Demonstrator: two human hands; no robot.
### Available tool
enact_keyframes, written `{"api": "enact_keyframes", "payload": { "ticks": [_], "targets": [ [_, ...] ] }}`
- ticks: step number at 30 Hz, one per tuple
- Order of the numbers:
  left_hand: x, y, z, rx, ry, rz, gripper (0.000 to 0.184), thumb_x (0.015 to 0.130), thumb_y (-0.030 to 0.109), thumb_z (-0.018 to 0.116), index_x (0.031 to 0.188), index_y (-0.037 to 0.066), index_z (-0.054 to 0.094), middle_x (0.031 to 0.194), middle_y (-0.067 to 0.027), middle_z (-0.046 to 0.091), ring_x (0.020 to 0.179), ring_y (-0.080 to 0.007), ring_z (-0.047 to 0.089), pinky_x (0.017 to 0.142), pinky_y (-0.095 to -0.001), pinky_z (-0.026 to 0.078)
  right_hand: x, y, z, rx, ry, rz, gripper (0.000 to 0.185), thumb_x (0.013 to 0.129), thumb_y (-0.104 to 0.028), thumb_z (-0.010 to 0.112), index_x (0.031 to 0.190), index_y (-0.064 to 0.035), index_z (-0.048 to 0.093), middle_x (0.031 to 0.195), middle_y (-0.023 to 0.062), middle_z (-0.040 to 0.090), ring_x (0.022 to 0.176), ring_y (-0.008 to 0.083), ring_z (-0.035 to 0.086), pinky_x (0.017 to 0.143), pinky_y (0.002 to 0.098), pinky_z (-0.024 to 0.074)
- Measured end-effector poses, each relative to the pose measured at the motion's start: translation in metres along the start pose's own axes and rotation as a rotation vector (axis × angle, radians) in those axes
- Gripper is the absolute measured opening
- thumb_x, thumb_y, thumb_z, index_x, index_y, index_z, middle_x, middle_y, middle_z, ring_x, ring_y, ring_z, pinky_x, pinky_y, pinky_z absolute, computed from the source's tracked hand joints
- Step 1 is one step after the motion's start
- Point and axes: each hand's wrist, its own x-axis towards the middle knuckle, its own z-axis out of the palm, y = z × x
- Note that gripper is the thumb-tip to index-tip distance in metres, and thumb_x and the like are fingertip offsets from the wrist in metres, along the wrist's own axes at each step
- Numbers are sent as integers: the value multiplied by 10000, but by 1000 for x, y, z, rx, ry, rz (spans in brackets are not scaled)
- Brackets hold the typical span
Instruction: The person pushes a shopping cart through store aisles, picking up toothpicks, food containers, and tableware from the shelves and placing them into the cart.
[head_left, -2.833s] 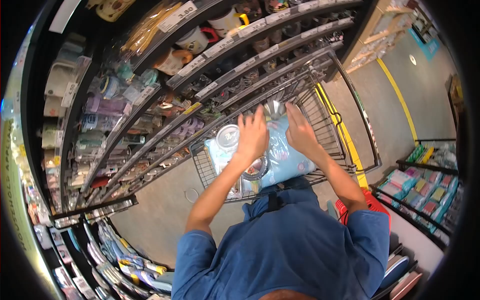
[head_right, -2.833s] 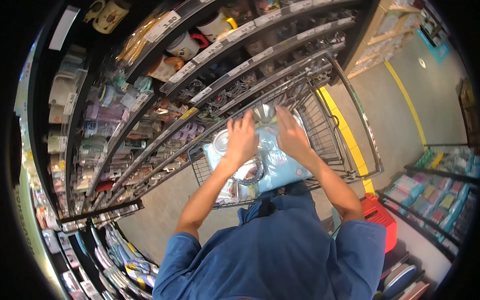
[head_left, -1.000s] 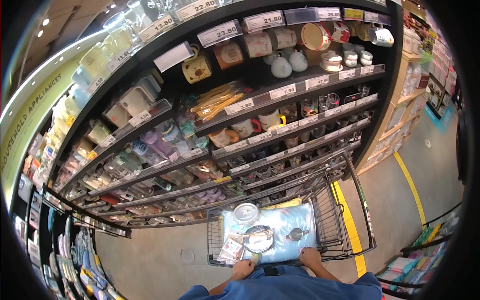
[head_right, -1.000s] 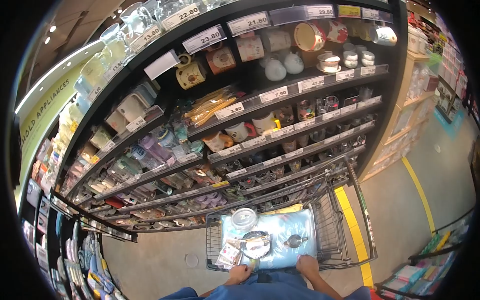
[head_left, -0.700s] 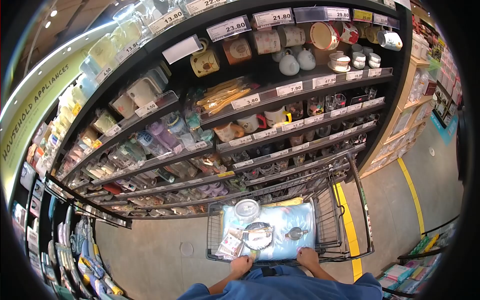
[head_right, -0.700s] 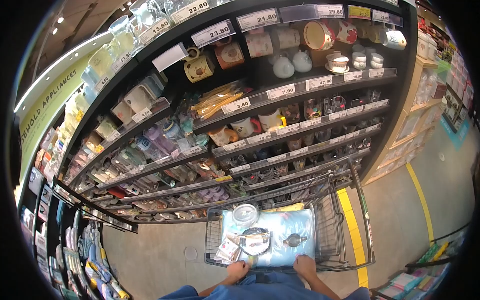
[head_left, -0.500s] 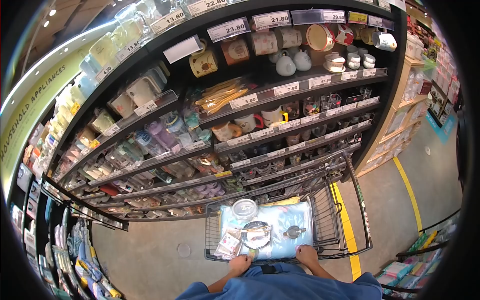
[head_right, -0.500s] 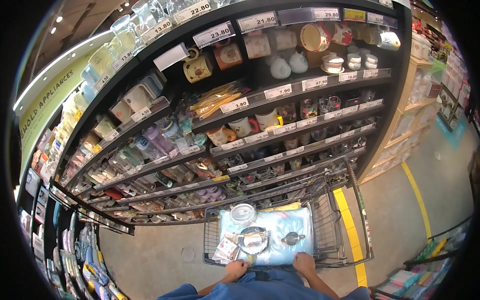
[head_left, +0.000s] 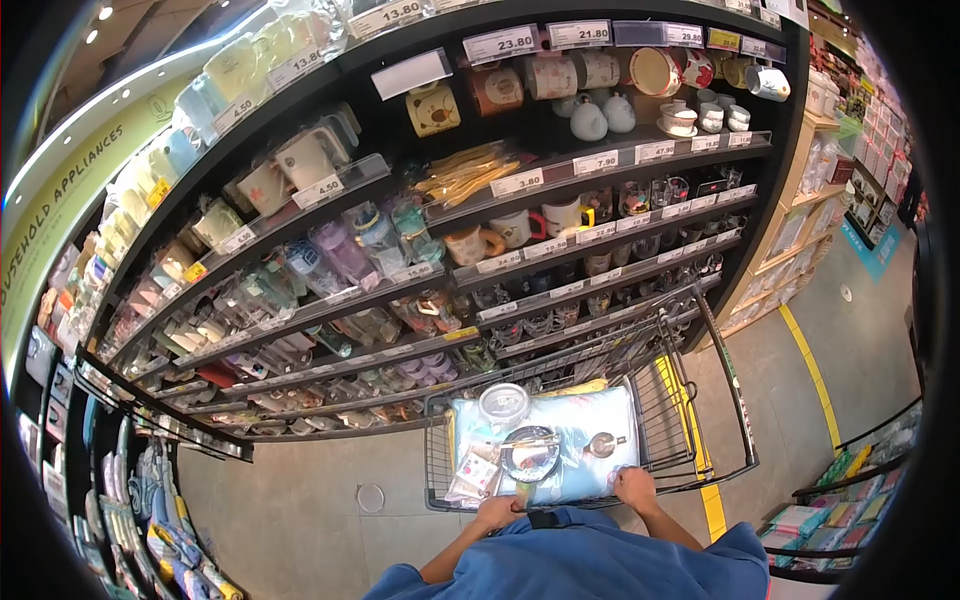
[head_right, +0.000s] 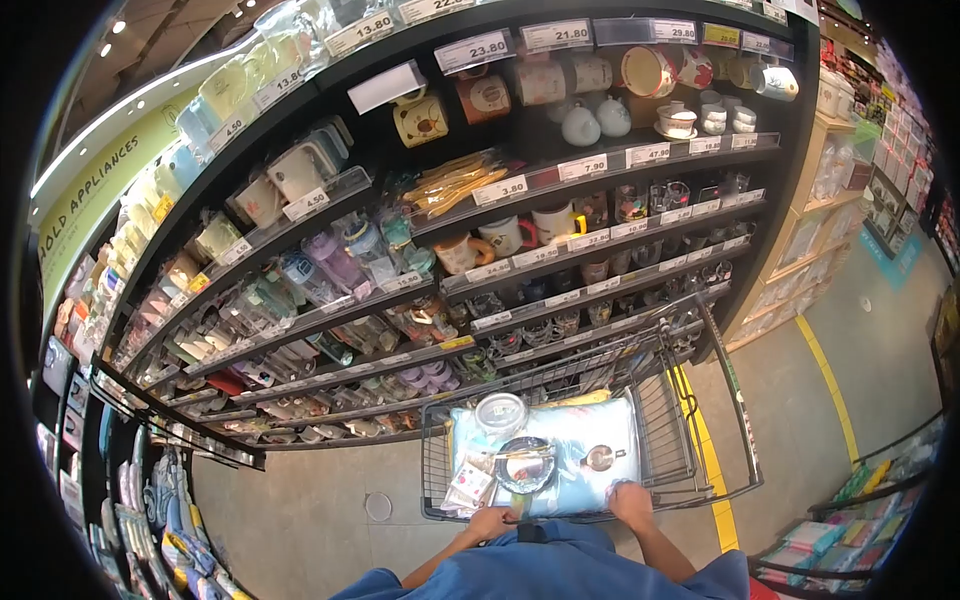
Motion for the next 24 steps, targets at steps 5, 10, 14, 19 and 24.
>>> {"api": "enact_keyframes", "payload": {
  "ticks": [5, 10, 14, 19, 24],
  "targets": [
    [9, -5, -2, 45, -2, 50, 432, 718, 498, 706, 947, 134, 663, 921, -42, 695, 876, -249, 656, 733, -362, 507, -2, -6, -3, -34, 7, 48, 282, 834, -276, 552, 875, -29, 683, 904, 199, 659, 832, 370, 642, 761, 449, 522],
    [6, 1, -8, 150, -26, 146, 383, 741, 455, 688, 921, 118, 657, 910, -77, 689, 878, -271, 652, 730, -390, 504, -2, -3, 7, -80, 17, 70, 249, 818, -245, 553, 870, -39, 683, 885, 193, 662, 839, 356, 649, 756, 441, 527],
    [2, 8, -4, 295, 14, 271, 334, 774, 394, 652, 888, 80, 642, 890, -132, 681, 860, -329, 642, 738, -431, 498, -6, -8, 9, -134, 75, 143, 241, 802, -241, 567, 835, -30, 678, 856, 198, 660, 804, 337, 662, 722, 440, 535],
    [-1, 13, -8, 325, -5, 303, 306, 781, 358, 653, 897, 76, 646, 923, -145, 675, 905, -327, 637, 772, -434, 497, -10, -13, 15, -187, 175, 155, 243, 778, -252, 592, 796, -28, 683, 780, 186, 667, 743, 341, 668, 683, 438, 541],
    [-1, 4, -3, 215, -10, 258, 310, 768, 345, 665, 910, 70, 652, 945, -163, 673, 924, -335, 635, 800, -432, 499, -9, -22, 10, -185, 128, 226, 230, 758, -234, 604, 809, -26, 687, 792, 203, 666, 772, 345, 670, 706, 435, 544]
  ]
}}
